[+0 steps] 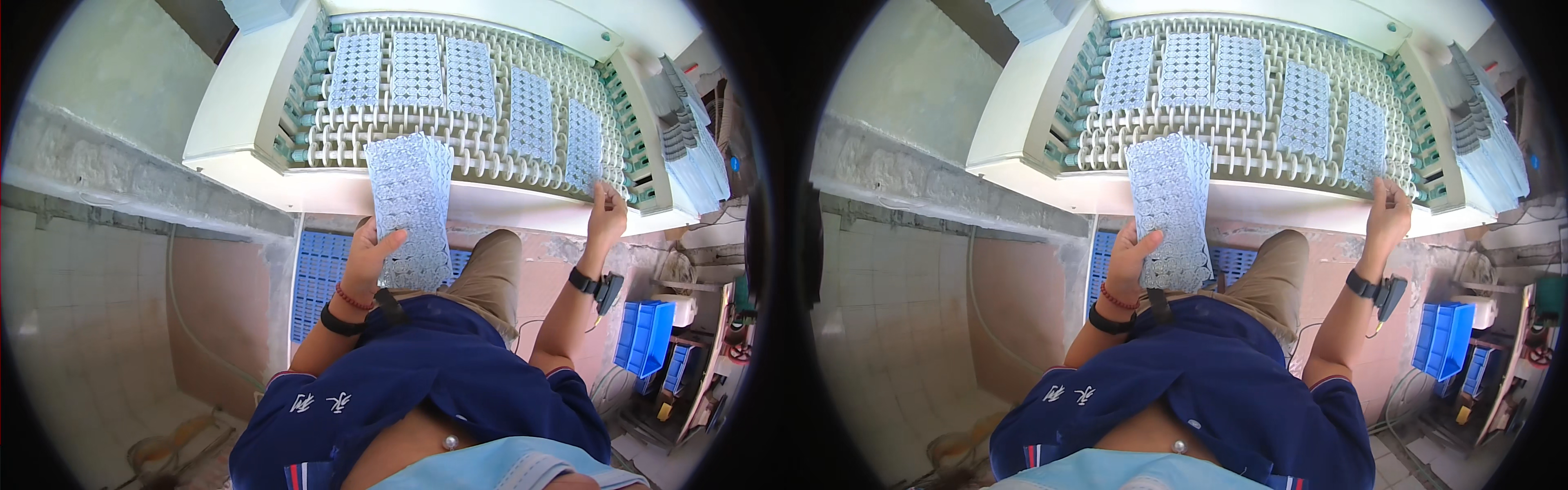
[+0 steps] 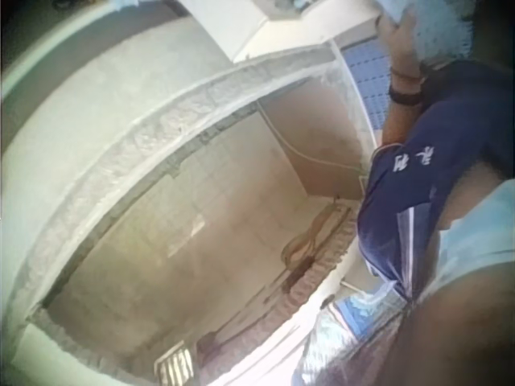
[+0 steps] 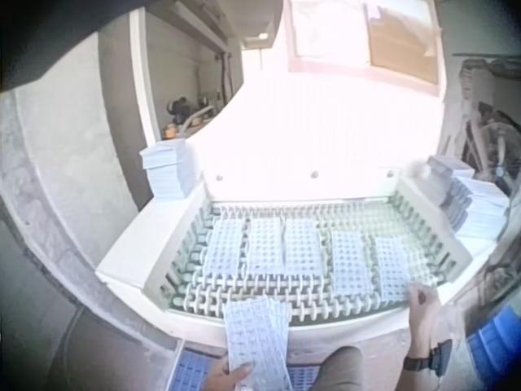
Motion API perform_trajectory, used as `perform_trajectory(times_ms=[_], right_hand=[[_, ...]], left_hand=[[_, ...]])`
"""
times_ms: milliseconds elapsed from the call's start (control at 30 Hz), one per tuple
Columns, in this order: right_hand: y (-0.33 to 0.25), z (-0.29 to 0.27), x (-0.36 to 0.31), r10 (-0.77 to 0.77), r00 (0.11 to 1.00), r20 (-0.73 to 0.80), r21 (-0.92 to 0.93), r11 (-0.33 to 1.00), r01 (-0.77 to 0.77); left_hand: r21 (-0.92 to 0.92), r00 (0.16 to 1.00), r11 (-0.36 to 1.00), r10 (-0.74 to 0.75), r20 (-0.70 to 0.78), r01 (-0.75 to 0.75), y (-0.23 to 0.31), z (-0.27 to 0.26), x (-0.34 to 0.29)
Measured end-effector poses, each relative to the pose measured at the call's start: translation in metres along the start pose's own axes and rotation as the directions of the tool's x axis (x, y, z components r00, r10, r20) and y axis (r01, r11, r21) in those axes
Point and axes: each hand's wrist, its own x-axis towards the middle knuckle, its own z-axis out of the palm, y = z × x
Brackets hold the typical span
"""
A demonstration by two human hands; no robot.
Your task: Sorting and arranging blue plastic capsule trays on a production machine bed.
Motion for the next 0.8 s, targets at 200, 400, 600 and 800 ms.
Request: perform_trajectory(times_ms=[200,400,600,800], right_hand=[[-0.071,-0.001,-0.087,-0.07,0.752,0.656,0.448,0.838,-0.312],[-0.12,0.005,-0.155,-0.251,0.136,0.958,0.274,0.677,-0.683],[-0.129,0.009,-0.16,-0.277,0.309,0.91,0.415,0.596,-0.688],[-0.126,0.012,-0.159,-0.252,0.378,0.891,0.451,0.587,-0.672]], left_hand=[[-0.01,1.0,1.0,-0.013,0.013,0.013,-0.002,0.003,0.003],[-0.01,1.0,1.0,0.001,-0.01,-0.002,0.0,0.006,0.002],[-0.185,0.999,0.983,0.017,0.04,-0.01,0.005,0.008,-0.002],[-0.313,0.99,0.942,-0.092,0.102,0.12,0.005,0.004,-0.002]])
